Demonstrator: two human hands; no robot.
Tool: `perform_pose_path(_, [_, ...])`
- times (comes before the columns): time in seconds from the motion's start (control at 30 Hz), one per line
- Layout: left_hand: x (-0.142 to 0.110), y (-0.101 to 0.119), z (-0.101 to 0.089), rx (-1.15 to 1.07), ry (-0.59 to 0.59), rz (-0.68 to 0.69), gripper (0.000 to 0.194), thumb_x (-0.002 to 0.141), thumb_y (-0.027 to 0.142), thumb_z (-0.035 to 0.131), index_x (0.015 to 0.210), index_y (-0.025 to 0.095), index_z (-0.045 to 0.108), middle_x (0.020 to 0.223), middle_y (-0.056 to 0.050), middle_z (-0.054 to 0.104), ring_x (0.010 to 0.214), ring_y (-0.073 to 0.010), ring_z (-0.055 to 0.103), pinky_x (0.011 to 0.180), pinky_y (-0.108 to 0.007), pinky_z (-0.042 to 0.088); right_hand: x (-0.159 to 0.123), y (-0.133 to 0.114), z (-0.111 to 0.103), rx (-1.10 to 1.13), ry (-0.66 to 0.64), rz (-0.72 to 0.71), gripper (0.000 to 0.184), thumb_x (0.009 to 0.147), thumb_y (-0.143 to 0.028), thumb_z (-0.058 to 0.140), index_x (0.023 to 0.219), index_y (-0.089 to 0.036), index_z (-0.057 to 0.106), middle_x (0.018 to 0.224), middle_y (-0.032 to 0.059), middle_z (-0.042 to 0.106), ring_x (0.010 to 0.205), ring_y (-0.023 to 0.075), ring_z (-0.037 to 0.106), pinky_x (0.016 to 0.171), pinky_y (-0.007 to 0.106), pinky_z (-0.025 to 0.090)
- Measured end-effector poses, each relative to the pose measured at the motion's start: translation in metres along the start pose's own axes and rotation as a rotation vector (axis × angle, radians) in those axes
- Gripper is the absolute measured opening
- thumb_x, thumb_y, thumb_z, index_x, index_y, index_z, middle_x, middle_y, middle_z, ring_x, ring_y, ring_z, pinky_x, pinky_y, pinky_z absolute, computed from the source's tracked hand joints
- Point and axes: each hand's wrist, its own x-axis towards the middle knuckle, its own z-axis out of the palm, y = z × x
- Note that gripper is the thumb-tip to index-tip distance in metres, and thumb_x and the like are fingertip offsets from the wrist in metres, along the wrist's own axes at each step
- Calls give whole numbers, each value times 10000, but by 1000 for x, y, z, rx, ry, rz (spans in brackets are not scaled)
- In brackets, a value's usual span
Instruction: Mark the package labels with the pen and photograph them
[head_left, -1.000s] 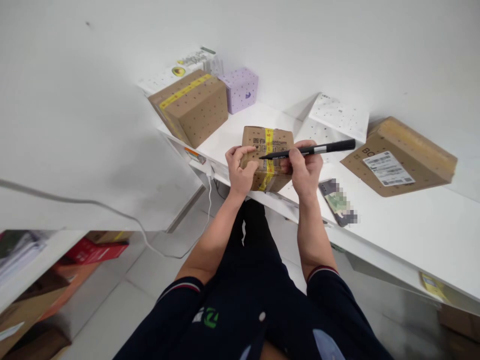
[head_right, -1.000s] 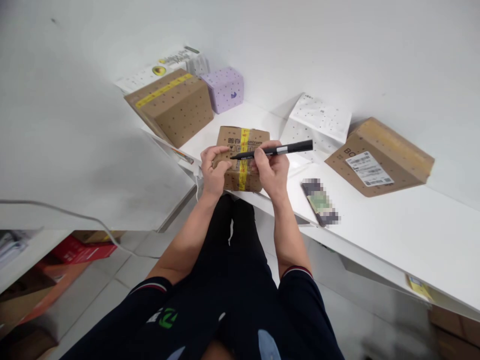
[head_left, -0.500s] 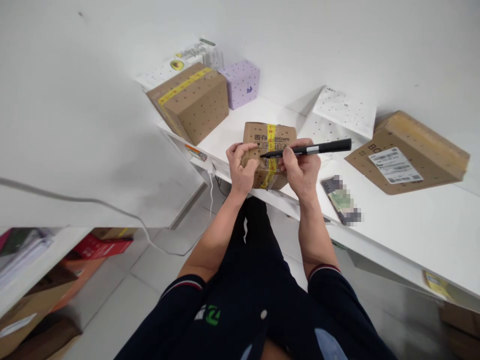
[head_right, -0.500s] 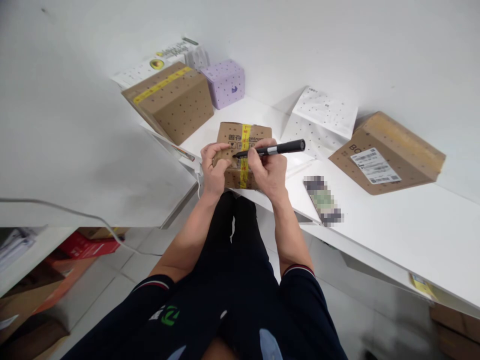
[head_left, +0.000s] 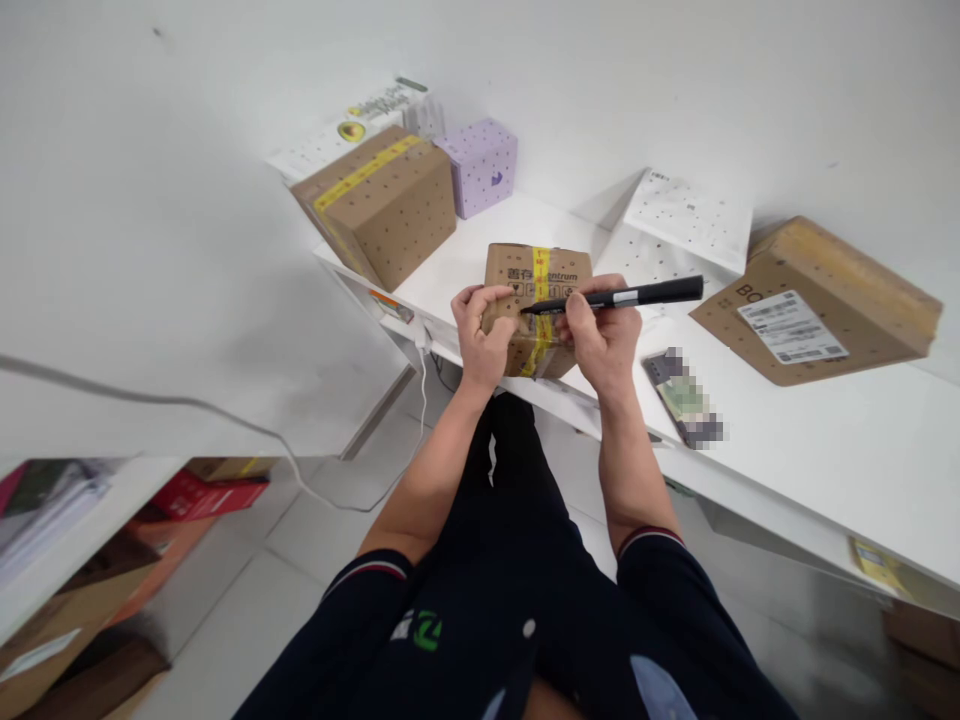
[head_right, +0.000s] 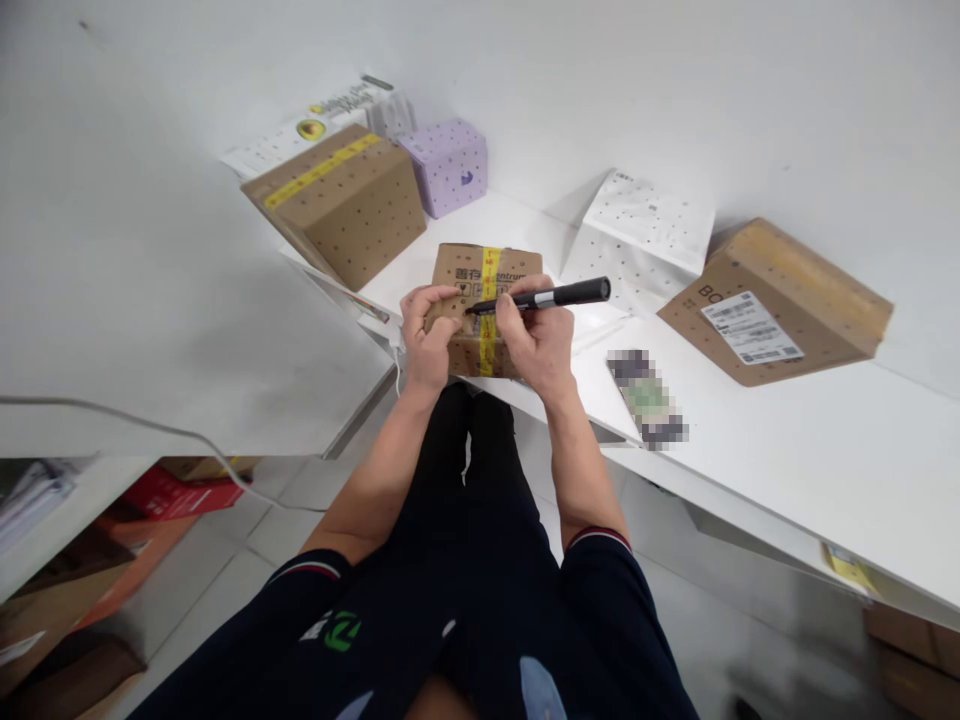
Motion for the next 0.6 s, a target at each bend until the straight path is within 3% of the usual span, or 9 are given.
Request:
perform_pose_path(0.17, [0, 1, -1, 10, -6, 5, 326, 684, 184, 583, 975, 283, 693, 1143, -52, 513, 1199, -246, 507, 1141, -419, 447, 0, -1, 0, 35, -41, 29, 325, 934, -551, 594, 874, -232, 565, 650, -62, 568, 512, 90, 545, 487, 238, 475])
perform_pose_path(0.3, [0, 1, 0, 9, 1, -1, 324, 683, 185, 582, 971, 282, 695, 1138, -55, 511, 1191, -250, 512, 1135, -426, 454, 0, -1, 1, 116, 9, 59, 336, 915, -577, 609, 885, -247, 560, 642, -59, 566, 518, 104, 565, 476, 238, 476])
perform_pose_path(0.47, [0, 2, 1, 21, -5, -31, 303, 693, 183, 588, 962, 287, 681, 1135, -49, 509, 1196, -248, 508, 1120, -424, 468, 1, 13, -1, 274, 189, 48, 345, 944, -611, 527, 1045, -281, 547, 688, -41, 557, 586, 143, 622, 519, 271, 503])
perform_pose_path(0.6, [0, 3, 1, 10, -3, -36, 307, 691, 182, 588, 965, 284, 680, 1136, -50, 507, 1197, -245, 512, 1121, -417, 467, -4, 40, -27, 155, 387, 31, 367, 977, -572, 460, 1192, -286, 540, 832, -8, 600, 715, 158, 647, 645, 309, 536])
